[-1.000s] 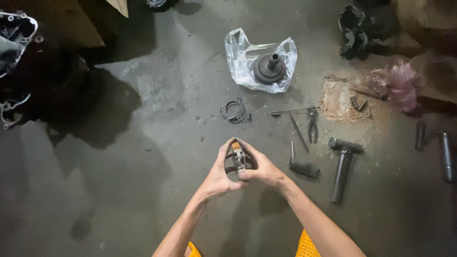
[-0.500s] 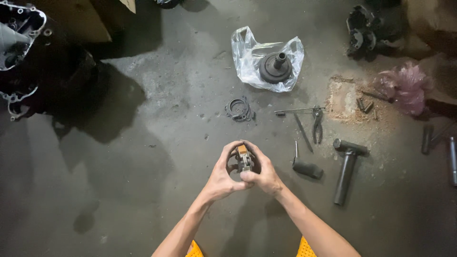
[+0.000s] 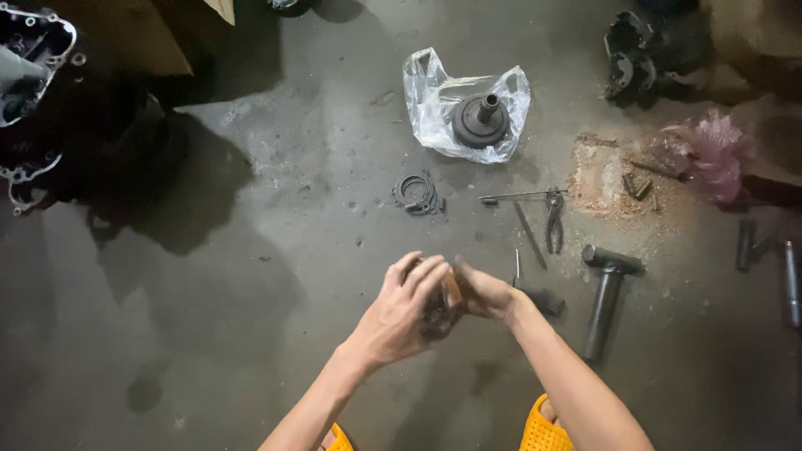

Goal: Disassembling and inspecting motorcycle clutch components using a screwdriver and hammer

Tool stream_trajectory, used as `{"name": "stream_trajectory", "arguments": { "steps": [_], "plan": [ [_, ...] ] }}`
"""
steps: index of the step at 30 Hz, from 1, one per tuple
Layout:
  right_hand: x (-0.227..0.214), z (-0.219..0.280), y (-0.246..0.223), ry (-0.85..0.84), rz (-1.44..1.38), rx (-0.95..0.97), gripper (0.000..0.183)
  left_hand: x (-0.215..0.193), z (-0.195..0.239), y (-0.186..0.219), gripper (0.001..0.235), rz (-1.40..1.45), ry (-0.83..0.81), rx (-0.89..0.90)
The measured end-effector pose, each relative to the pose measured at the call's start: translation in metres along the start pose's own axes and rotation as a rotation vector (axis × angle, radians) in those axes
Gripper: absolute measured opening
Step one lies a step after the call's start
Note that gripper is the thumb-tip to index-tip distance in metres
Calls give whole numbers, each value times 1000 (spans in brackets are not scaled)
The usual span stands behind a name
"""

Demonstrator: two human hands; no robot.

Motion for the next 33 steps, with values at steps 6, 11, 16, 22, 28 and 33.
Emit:
{"name": "stream_trajectory", "arguments": {
  "steps": [6, 11, 16, 22, 28, 33],
  "plan": [
    [49, 7, -34, -69, 190, -244, 121, -14, 0, -22, 147, 542, -78, -340],
    [62, 4, -29, -76, 342, -360, 127, 34, 15, -49, 142, 807, -235, -591],
    [66, 6, -27, -110, 374, -359, 129, 48, 24, -46, 136, 1004, -106, -643],
    [97, 21, -43, -12, 281, -296, 136, 33, 21, -37, 129, 1047, 10, -673],
    [122, 26, -83, 315, 179, -182, 94, 2, 4, -12, 119, 408, -105, -345],
    [18, -2, -20, 50, 119, -18, 56, 9, 12, -6, 124, -123, 40, 73]
  ]
}}
Point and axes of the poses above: each hand's wrist, its own z-axis away from the middle knuckle, its own x-axis out of the palm, y = z × x, the point moved 5 cm from there along -z, towards the middle knuckle, and after that the axes turned 10 degrees about -z, right-handed, at the moved point
